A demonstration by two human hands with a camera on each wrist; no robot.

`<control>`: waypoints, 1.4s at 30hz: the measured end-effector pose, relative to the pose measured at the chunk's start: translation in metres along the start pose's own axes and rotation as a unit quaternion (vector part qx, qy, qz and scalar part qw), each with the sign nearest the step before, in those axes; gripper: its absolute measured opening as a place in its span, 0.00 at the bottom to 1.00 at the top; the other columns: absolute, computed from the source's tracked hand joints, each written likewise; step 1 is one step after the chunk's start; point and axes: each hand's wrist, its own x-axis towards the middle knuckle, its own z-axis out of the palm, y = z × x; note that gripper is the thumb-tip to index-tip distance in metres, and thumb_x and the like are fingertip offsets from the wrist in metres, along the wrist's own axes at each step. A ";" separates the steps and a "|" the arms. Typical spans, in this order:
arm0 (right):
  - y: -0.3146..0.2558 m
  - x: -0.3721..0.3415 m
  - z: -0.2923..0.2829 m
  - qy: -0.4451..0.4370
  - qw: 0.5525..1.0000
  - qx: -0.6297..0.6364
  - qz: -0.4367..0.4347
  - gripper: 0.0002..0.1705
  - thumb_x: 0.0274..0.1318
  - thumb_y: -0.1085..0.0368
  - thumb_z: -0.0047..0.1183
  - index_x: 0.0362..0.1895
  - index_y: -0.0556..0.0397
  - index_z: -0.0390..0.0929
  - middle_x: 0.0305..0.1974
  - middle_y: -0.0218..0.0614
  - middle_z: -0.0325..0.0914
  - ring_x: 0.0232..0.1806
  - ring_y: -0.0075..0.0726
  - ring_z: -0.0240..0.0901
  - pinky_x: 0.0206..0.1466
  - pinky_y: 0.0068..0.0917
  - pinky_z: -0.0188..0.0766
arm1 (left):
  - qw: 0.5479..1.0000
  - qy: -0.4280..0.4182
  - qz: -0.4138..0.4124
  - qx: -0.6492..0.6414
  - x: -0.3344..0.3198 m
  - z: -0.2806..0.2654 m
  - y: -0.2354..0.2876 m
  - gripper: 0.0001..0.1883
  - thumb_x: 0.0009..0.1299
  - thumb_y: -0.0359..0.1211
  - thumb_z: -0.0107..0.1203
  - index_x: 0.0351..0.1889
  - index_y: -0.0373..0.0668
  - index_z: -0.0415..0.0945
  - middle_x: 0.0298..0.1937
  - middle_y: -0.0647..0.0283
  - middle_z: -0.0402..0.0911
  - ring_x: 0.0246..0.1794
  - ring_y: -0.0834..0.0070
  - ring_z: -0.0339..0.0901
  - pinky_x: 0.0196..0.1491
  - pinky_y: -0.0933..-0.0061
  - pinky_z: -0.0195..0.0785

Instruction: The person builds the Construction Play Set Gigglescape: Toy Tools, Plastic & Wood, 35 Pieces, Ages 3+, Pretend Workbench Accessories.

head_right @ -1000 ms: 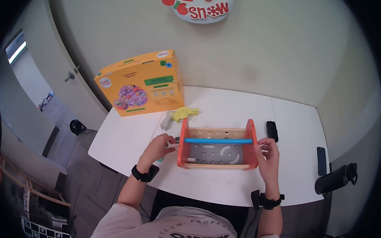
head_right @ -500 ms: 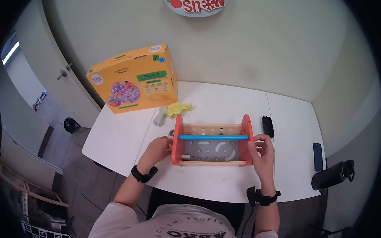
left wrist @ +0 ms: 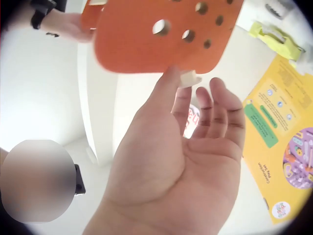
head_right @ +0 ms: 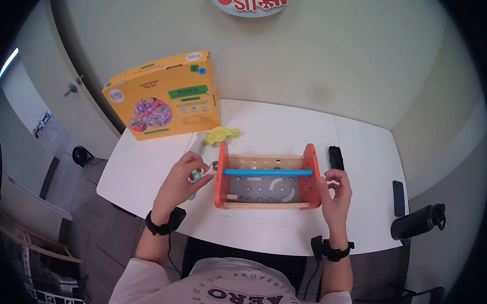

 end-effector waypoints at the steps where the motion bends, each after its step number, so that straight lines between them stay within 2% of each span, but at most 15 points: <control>1: -0.004 -0.001 -0.001 0.008 0.999 -0.030 -0.044 0.07 0.66 0.71 0.60 0.45 0.54 0.76 0.43 0.29 0.76 0.44 0.22 0.73 0.43 0.22 0.70 | 0.999 0.011 0.015 -0.031 -0.002 -0.006 0.011 0.09 0.65 0.30 0.71 0.39 0.38 0.83 0.45 0.61 0.78 0.36 0.71 0.79 0.39 0.72 0.76; 3: -0.018 -0.006 -0.002 0.020 0.986 -0.092 -0.136 0.07 0.65 0.73 0.59 0.45 0.55 0.76 0.43 0.31 0.76 0.44 0.22 0.72 0.44 0.23 0.70 | 0.992 0.014 0.091 -0.088 -0.012 -0.012 0.033 0.10 0.65 0.30 0.72 0.40 0.39 0.84 0.45 0.63 0.77 0.37 0.73 0.78 0.39 0.74 0.75; 6: -0.052 -0.028 0.014 -0.044 0.989 0.038 -0.137 0.07 0.65 0.75 0.58 0.46 0.57 0.76 0.44 0.33 0.76 0.44 0.24 0.74 0.46 0.23 0.72 | 0.974 0.001 0.151 -0.171 -0.024 0.000 0.046 0.11 0.64 0.29 0.73 0.42 0.40 0.85 0.45 0.65 0.75 0.38 0.76 0.77 0.37 0.76 0.74; 9: -0.082 -0.049 0.047 -0.195 0.975 0.106 -0.029 0.16 0.64 0.78 0.57 0.55 0.59 0.76 0.48 0.37 0.77 0.46 0.25 0.79 0.49 0.25 0.78 | 0.961 0.006 0.181 -0.211 -0.032 0.016 0.053 0.09 0.65 0.28 0.73 0.41 0.39 0.85 0.45 0.66 0.74 0.37 0.78 0.76 0.33 0.78 0.71; 13: -0.073 -0.056 0.089 -0.286 0.945 0.153 0.042 0.22 0.66 0.77 0.58 0.64 0.61 0.74 0.53 0.41 0.81 0.53 0.28 0.81 0.54 0.25 0.80 | 0.956 0.010 0.207 -0.206 -0.031 0.030 0.040 0.08 0.65 0.29 0.72 0.40 0.38 0.86 0.44 0.65 0.73 0.38 0.77 0.75 0.33 0.76 0.71; 14: -0.072 -0.056 0.095 -0.280 0.945 0.164 0.050 0.22 0.67 0.77 0.58 0.63 0.62 0.74 0.53 0.41 0.82 0.53 0.28 0.82 0.54 0.25 0.80 | 0.956 0.008 0.203 -0.211 -0.030 0.029 0.038 0.08 0.65 0.29 0.72 0.39 0.38 0.86 0.44 0.65 0.73 0.38 0.77 0.75 0.34 0.76 0.71; 17: -0.078 -0.051 0.115 -0.271 0.939 0.197 0.073 0.21 0.67 0.76 0.59 0.62 0.63 0.75 0.52 0.41 0.83 0.52 0.28 0.82 0.54 0.25 0.81 | 0.956 -0.036 0.134 -0.257 -0.031 0.025 0.037 0.09 0.65 0.28 0.70 0.40 0.36 0.84 0.44 0.60 0.74 0.44 0.65 0.76 0.47 0.65 0.73; 20: -0.083 -0.042 0.128 -0.278 0.936 0.199 0.084 0.20 0.66 0.75 0.60 0.60 0.63 0.77 0.51 0.39 0.84 0.49 0.27 0.83 0.53 0.25 0.81 | 0.957 0.022 0.215 -0.193 -0.026 0.028 0.027 0.15 0.64 0.29 0.72 0.47 0.38 0.82 0.43 0.61 0.74 0.41 0.68 0.76 0.38 0.70 0.72; 23: -0.062 -0.026 0.120 -0.316 0.941 0.097 0.069 0.18 0.65 0.72 0.63 0.58 0.61 0.80 0.47 0.36 0.85 0.45 0.25 0.83 0.51 0.25 0.81 | 0.971 0.082 0.188 -0.125 -0.024 0.010 0.027 0.27 0.62 0.37 0.74 0.56 0.39 0.76 0.47 0.58 0.75 0.42 0.59 0.77 0.46 0.61 0.74; 26: -0.050 -0.016 0.112 -0.377 0.919 -0.094 0.067 0.17 0.66 0.68 0.63 0.57 0.60 0.82 0.44 0.36 0.85 0.42 0.24 0.82 0.49 0.25 0.80 | 0.995 0.003 0.086 -0.049 -0.027 -0.008 0.011 0.41 0.61 0.51 0.74 0.64 0.36 0.70 0.49 0.52 0.79 0.45 0.51 0.78 0.54 0.56 0.72; 28: -0.049 -0.009 0.112 -0.433 0.873 -0.216 0.055 0.17 0.69 0.66 0.61 0.58 0.60 0.81 0.44 0.37 0.86 0.42 0.24 0.82 0.50 0.25 0.79 | 0.992 -0.121 0.034 -0.028 -0.024 -0.012 -0.004 0.48 0.61 0.58 0.71 0.67 0.30 0.67 0.49 0.45 0.81 0.48 0.49 0.80 0.54 0.57 0.73; 29: -0.046 -0.006 0.113 -0.451 0.867 -0.200 0.069 0.16 0.69 0.65 0.61 0.57 0.60 0.82 0.42 0.36 0.86 0.41 0.24 0.82 0.49 0.25 0.79 | 0.983 -0.183 0.008 -0.017 -0.022 -0.010 -0.009 0.52 0.61 0.61 0.69 0.68 0.27 0.65 0.49 0.41 0.81 0.49 0.47 0.81 0.55 0.57 0.73; 32: -0.025 0.003 0.125 -0.484 0.856 -0.151 0.103 0.16 0.69 0.64 0.62 0.55 0.60 0.82 0.38 0.35 0.85 0.38 0.25 0.80 0.46 0.26 0.78 | 0.959 -0.279 0.033 -0.018 -0.023 0.009 -0.025 0.62 0.62 0.66 0.66 0.73 0.18 0.55 0.42 0.34 0.83 0.49 0.43 0.83 0.53 0.57 0.76; 38: 0.003 0.007 0.151 -0.512 0.848 -0.055 0.124 0.17 0.65 0.65 0.65 0.51 0.60 0.76 0.40 0.36 0.80 0.39 0.27 0.77 0.44 0.30 0.78 | 0.970 -0.236 -0.023 -0.045 -0.022 0.030 -0.014 0.66 0.63 0.65 0.66 0.76 0.16 0.45 0.36 0.37 0.84 0.37 0.42 0.86 0.44 0.58 0.80; 42: 0.012 0.008 0.160 -0.517 0.846 -0.021 0.130 0.17 0.64 0.65 0.67 0.48 0.59 0.74 0.37 0.33 0.77 0.39 0.26 0.77 0.43 0.30 0.78 | 0.975 -0.209 -0.014 -0.073 -0.022 0.036 -0.014 0.68 0.65 0.60 0.67 0.79 0.20 0.32 0.34 0.39 0.85 0.35 0.42 0.86 0.41 0.57 0.81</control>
